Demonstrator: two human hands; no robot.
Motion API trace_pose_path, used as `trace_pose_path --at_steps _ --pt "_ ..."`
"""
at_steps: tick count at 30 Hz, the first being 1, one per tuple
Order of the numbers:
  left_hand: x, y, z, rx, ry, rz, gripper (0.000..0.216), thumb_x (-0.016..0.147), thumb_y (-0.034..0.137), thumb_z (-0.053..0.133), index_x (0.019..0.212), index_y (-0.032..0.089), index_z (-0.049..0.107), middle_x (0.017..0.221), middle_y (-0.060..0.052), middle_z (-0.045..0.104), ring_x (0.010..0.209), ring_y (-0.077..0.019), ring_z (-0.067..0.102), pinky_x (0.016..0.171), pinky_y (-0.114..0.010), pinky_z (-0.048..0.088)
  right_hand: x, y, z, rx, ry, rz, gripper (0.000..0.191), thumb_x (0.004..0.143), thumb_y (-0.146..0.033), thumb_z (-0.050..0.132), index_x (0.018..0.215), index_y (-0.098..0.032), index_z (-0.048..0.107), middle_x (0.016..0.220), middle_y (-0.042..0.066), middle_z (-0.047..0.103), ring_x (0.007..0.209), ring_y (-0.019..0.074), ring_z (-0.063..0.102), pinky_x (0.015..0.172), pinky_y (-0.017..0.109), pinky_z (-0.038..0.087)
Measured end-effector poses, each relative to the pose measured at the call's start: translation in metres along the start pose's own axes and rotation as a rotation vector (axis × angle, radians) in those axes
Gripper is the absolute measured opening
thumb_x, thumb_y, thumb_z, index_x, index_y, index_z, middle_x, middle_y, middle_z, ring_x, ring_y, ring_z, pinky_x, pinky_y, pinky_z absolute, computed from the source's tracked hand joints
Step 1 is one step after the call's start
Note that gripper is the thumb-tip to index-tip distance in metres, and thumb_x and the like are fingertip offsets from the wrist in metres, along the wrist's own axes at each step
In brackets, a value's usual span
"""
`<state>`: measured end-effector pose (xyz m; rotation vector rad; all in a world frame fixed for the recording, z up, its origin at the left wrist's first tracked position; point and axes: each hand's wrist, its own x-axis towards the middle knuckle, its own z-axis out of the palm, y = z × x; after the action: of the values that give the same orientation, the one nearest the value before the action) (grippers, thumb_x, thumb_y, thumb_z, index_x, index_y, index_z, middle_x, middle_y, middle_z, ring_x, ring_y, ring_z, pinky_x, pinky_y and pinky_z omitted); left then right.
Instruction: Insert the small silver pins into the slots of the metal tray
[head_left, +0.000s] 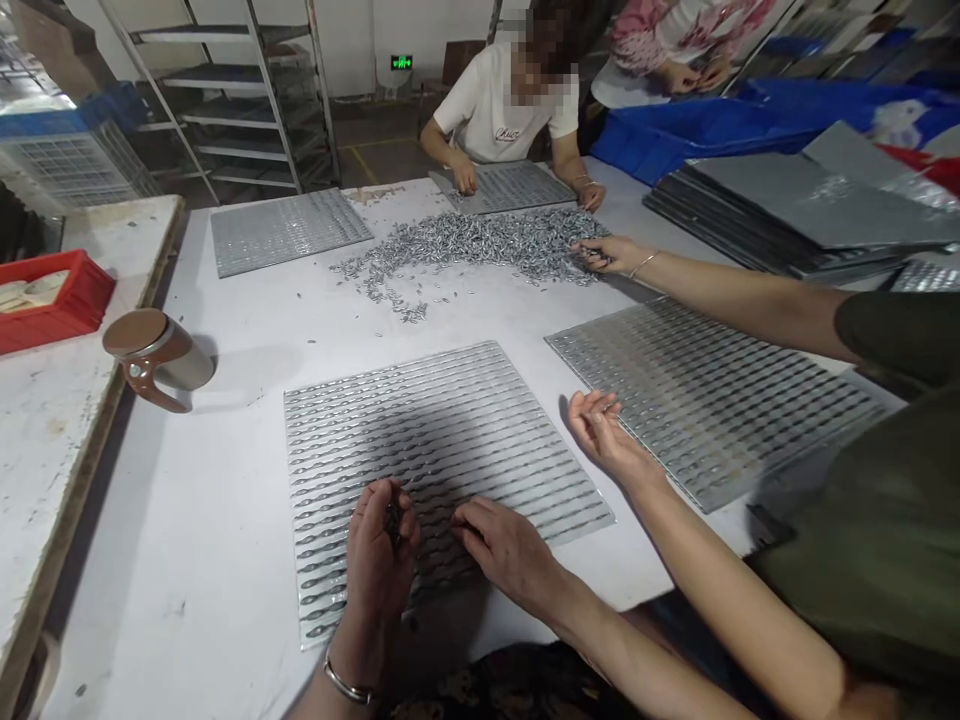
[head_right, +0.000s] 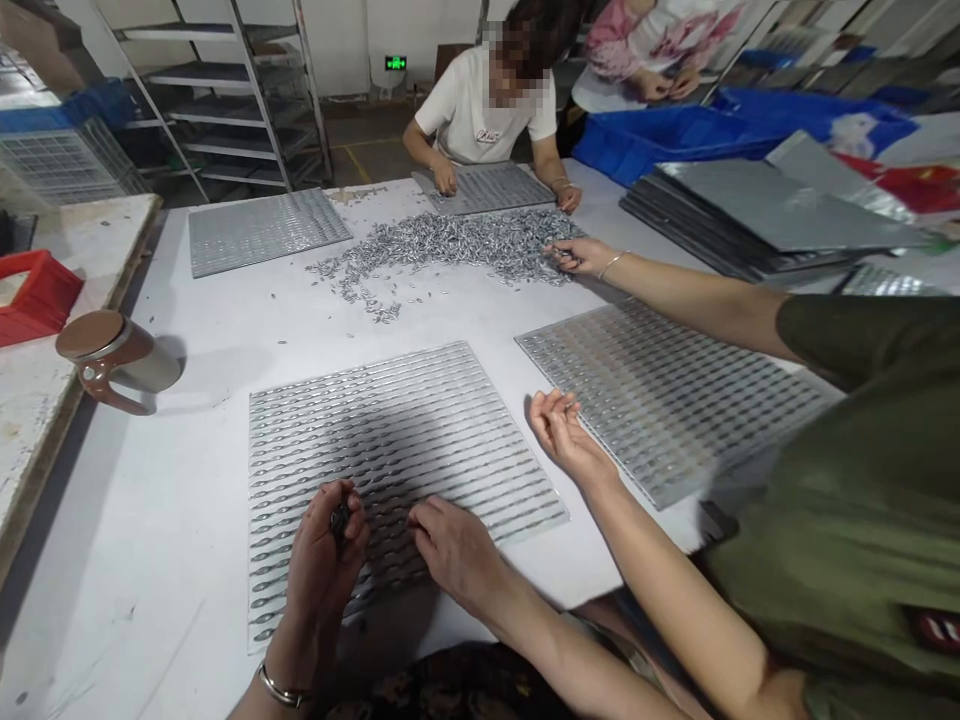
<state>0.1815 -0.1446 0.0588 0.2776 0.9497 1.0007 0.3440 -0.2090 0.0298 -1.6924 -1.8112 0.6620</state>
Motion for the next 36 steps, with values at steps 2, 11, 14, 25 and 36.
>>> trace_pose_path --at_steps 2,11,14,25,36 --pt "0.001 -0.001 -0.001 0.011 -0.019 -0.01 0.035 0.071 0.038 0.083 0.088 0.016 0.062 0.07 0.005 0.057 0.047 -0.003 0.038 0.038 -0.015 0.023 0.001 0.001 0.001 -0.025 0.037 0.006 0.019 0.091 -0.01 0.054 0.081 -0.025 0.062 0.08 0.002 0.065 0.073 0.0199 0.066 0.063 0.032 0.052" --pt "-0.011 -0.015 -0.001 0.272 -0.216 -0.138 0.048 0.089 0.059 0.061 0.104 0.013 0.067 0.069 -0.001 0.065 0.039 -0.005 0.035 0.037 -0.02 0.022 -0.009 -0.015 -0.03 0.084 0.204 0.002 0.011 0.098 -0.028 0.059 0.089 -0.023 0.064 0.075 0.0 0.063 0.067 0.0159 0.06 0.061 0.028 0.05" --pt "-0.018 -0.024 -0.001 0.368 -0.296 -0.195 0.058 0.089 0.065 0.058 0.113 0.013 0.067 0.065 0.001 0.061 0.04 -0.0065 0.04 0.039 -0.021 0.025 -0.014 -0.027 -0.035 0.028 0.072 -0.19 0.016 0.1 -0.021 0.053 0.108 -0.023 0.067 0.1 0.007 0.068 0.094 0.0211 0.064 0.083 0.035 0.055" --pt "-0.018 -0.046 -0.004 0.38 -0.373 -0.32 0.049 0.082 0.064 0.069 0.083 0.017 0.057 0.056 0.007 0.049 0.037 -0.0057 0.039 0.035 -0.02 0.019 -0.027 -0.022 -0.033 0.117 0.069 -0.174 0.011 0.1 -0.019 0.054 0.096 -0.023 0.064 0.091 0.003 0.069 0.087 0.0194 0.067 0.076 0.032 0.057" --pt "-0.014 -0.035 -0.004 0.375 -0.47 -0.289 0.047 0.078 0.057 0.078 0.078 0.019 0.05 0.059 0.007 0.052 0.037 -0.0018 0.028 0.036 -0.02 0.014 -0.02 -0.012 -0.034 0.279 0.192 -0.116 0.011 0.098 -0.022 0.059 0.096 -0.028 0.067 0.084 0.002 0.07 0.075 0.0178 0.069 0.065 0.028 0.058"
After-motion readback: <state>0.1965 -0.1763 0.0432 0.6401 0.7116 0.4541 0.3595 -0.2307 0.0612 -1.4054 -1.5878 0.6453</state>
